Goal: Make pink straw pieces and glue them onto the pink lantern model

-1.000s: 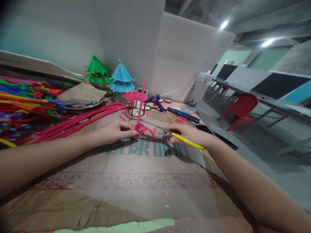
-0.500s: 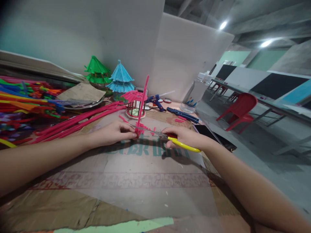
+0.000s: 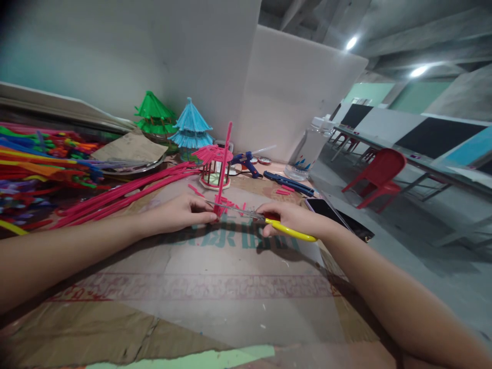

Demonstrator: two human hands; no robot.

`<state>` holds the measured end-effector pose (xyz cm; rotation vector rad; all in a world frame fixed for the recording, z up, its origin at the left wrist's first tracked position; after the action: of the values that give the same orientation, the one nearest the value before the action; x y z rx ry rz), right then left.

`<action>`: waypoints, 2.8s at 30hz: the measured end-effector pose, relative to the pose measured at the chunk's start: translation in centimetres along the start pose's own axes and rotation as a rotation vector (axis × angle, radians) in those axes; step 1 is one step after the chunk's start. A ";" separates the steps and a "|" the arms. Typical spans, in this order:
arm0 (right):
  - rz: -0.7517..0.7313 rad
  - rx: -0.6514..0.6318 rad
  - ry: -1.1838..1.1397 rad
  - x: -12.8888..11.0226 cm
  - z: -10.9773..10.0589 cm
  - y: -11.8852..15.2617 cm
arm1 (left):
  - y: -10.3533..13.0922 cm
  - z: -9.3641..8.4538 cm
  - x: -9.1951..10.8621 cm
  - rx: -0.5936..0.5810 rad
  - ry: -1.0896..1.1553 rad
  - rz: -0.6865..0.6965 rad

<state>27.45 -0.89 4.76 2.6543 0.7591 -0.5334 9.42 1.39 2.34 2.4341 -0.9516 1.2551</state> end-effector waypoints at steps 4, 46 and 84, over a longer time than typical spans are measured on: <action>0.010 0.003 -0.022 0.1 0.0 0.0 | 0.0 -0.1 0.1 0.006 -0.005 0.011; -0.022 -0.006 -0.010 0.8 -0.1 0.1 | 0.0 0.1 0.1 0.014 -0.011 0.011; -0.008 -0.037 0.000 0.3 0.0 0.1 | 0.0 0.1 0.2 0.004 0.015 0.027</action>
<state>27.75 -0.88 4.68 2.6183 0.7720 -0.5161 9.54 1.25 2.43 2.4193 -0.9818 1.2836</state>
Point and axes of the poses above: each hand's wrist, its own y-axis away from the middle knuckle, its own z-axis out of the palm, x = y × z, the point moved 9 cm from there along -y, towards the middle knuckle, and after that the axes turned 2 degrees about x, right-handed, at the moved point
